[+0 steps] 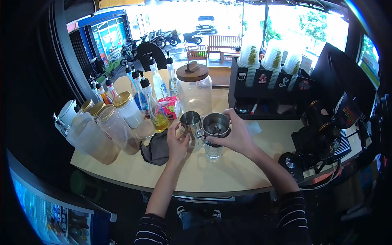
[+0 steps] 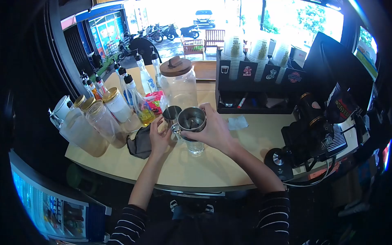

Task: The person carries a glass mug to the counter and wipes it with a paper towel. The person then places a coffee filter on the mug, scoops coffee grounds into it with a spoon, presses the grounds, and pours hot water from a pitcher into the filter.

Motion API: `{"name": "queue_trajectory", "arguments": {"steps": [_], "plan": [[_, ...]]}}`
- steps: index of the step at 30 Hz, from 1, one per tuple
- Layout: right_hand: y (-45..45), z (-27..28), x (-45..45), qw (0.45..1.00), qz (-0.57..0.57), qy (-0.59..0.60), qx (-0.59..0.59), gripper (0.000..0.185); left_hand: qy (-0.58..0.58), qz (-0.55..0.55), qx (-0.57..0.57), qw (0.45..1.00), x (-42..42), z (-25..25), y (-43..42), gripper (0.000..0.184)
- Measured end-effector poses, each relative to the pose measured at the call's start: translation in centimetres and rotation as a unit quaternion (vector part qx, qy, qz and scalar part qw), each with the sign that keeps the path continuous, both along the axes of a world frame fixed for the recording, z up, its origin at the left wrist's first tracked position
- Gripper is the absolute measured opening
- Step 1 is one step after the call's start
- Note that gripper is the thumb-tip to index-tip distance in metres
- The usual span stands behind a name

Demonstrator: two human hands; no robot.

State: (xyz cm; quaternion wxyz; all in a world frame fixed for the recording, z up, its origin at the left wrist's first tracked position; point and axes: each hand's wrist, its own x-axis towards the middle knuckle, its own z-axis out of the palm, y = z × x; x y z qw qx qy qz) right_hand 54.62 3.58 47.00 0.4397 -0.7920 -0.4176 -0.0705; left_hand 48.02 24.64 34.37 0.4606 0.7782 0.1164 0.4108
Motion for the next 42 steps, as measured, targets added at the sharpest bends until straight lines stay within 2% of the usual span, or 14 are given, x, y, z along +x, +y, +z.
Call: {"name": "queue_trajectory", "arguments": {"steps": [11,16,18,20,21,22,26,30,32,34,35,37,40,42], "plan": [[-0.2,-0.2,-0.1,0.999,0.007,0.008,-0.036,0.085,-0.018,0.032,0.032,0.999,-0.5,0.5,0.4,0.052],[-0.6,1.8,-0.7,0.986,0.038,-0.159,0.033,0.097,-0.080,0.075,0.052,0.993,-2.4,0.9,0.9,0.050],[-0.6,3.0,-1.8,0.984,0.052,-0.159,0.054,0.089,-0.153,0.103,0.073,0.980,-4.1,1.7,1.2,0.052],[-0.2,3.4,-3.0,0.977,0.045,-0.198,0.062,0.079,-0.151,0.156,0.105,0.971,-6.4,2.8,2.5,0.060],[0.2,3.4,-3.7,0.973,0.052,-0.208,0.082,0.068,-0.191,0.220,0.108,0.951,-7.4,4.0,3.8,0.067],[0.8,3.4,-4.5,0.975,0.057,-0.199,0.083,0.068,-0.229,0.281,0.111,0.925,-8.4,4.8,5.1,0.075],[4.3,4.0,-7.7,0.961,0.084,-0.224,0.135,0.050,-0.196,0.335,0.042,0.920,-9.7,5.1,12.0,0.091],[9.0,3.1,-9.6,0.952,0.148,-0.257,0.076,0.037,-0.152,0.260,0.030,0.953,-9.7,2.8,17.2,0.100],[11.9,1.7,-9.6,0.957,0.207,-0.203,0.028,0.030,-0.143,0.227,0.037,0.963,-10.7,3.3,17.5,0.101],[14.2,1.5,-10.3,0.961,0.214,-0.164,0.061,0.021,-0.196,0.071,-0.100,0.973,-13.0,5.4,14.5,0.102],[15.4,1.5,-10.3,0.960,0.218,-0.150,0.094,0.018,-0.195,0.071,-0.099,0.973,-13.7,4.7,14.8,0.102],[17.6,2.1,-11.2,0.955,0.220,-0.113,0.163,0.013,-0.131,0.100,0.065,0.984,-15.1,3.4,15.6,0.100],[18.8,3.9,-13.6,0.954,0.219,-0.116,0.168,0.012,-0.093,0.051,0.109,0.988,-16.6,2.2,16.5,0.099],[19.5,4.0,-15.0,0.955,0.222,-0.114,0.162,0.009,-0.108,0.038,0.080,0.990,-17.2,2.1,16.6,0.100]]}}
